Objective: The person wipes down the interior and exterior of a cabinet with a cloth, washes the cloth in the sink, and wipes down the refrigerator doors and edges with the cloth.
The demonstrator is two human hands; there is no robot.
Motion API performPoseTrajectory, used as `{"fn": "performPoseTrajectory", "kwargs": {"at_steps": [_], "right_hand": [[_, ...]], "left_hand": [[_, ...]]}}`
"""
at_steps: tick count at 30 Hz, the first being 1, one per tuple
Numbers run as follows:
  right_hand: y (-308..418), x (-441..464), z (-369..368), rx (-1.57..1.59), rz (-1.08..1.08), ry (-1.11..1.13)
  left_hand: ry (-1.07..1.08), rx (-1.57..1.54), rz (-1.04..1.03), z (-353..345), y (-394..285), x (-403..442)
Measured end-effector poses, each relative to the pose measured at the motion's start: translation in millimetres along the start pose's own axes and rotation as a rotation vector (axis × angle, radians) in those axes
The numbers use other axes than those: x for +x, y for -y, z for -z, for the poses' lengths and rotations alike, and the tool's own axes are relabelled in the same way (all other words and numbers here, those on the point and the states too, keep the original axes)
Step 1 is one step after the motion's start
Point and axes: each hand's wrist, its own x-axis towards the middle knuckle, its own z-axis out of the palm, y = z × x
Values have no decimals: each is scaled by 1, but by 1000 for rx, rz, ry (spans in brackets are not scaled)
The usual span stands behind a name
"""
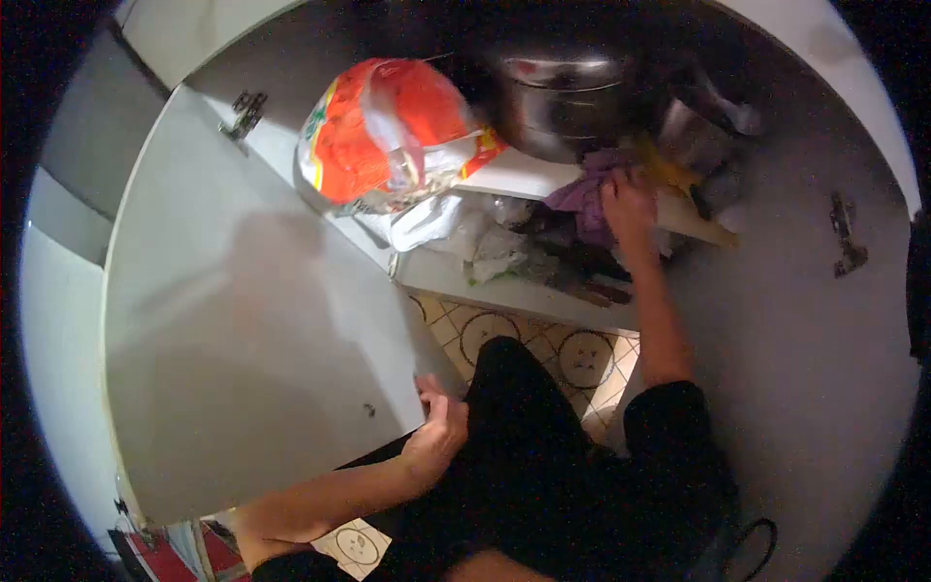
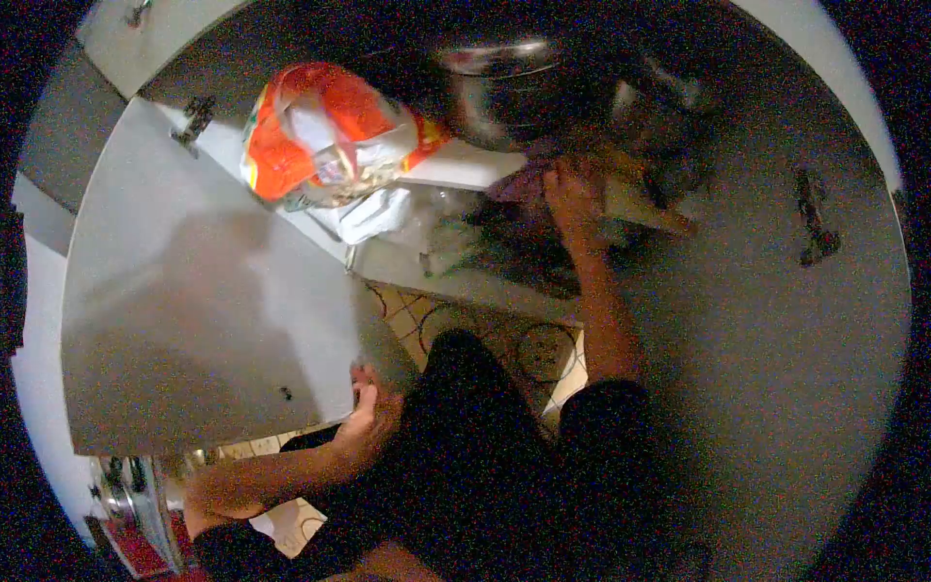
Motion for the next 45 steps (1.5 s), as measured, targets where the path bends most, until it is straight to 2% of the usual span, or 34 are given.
{"fn": "performPoseTrajectory", "kwargs": {"at_steps": [2,5,7,9,12,15,18,21,22,24,25,27,29,31,34,37,38,40,42,45], "right_hand": [[3,0,16,-66,38,174],[7,0,16,97,-155,135],[-3,-5,11,39,23,48],[0,-10,8,8,83,1],[14,-8,16,8,25,28],[28,-7,18,72,41,102],[36,-10,27,113,107,128],[18,-16,46,-7,133,112],[13,-18,52,-83,99,124],[8,-25,60,-221,1,91],[3,-29,66,-296,-76,33],[4,-31,62,-326,-160,4],[9,-29,50,-263,-216,46],[10,-32,27,-130,-229,60],[27,-26,44,-75,-115,90],[10,-22,35,-1,1,-11],[6,-17,31,-59,32,83],[1,-2,24,-175,90,266],[-10,11,-1,-174,102,304],[-17,31,-25,-220,155,316]], "left_hand": [[109,8,-30,-11,-6,-14],[182,153,-117,-42,-19,-47],[123,47,-107,-56,-13,-72],[119,-53,-150,-74,-11,-97],[74,-67,-45,-109,-12,-125],[134,-212,-14,-145,-17,-145],[310,-53,55,-137,-4,-147],[283,-398,205,-141,17,-119],[113,-608,372,-156,19,-86],[-225,-872,528,-154,38,-30],[-403,-910,511,-95,85,12],[-427,-1067,464,-79,103,57],[-621,-1160,364,-62,124,97],[-730,-1153,351,-56,136,144],[-856,-1147,258,-49,159,210],[-840,-1110,170,-47,166,263],[-715,-1152,135,-45,168,270],[-818,-1006,158,-51,163,286],[-907,-891,180,-66,155,305],[-866,-883,206,-57,156,296]]}}
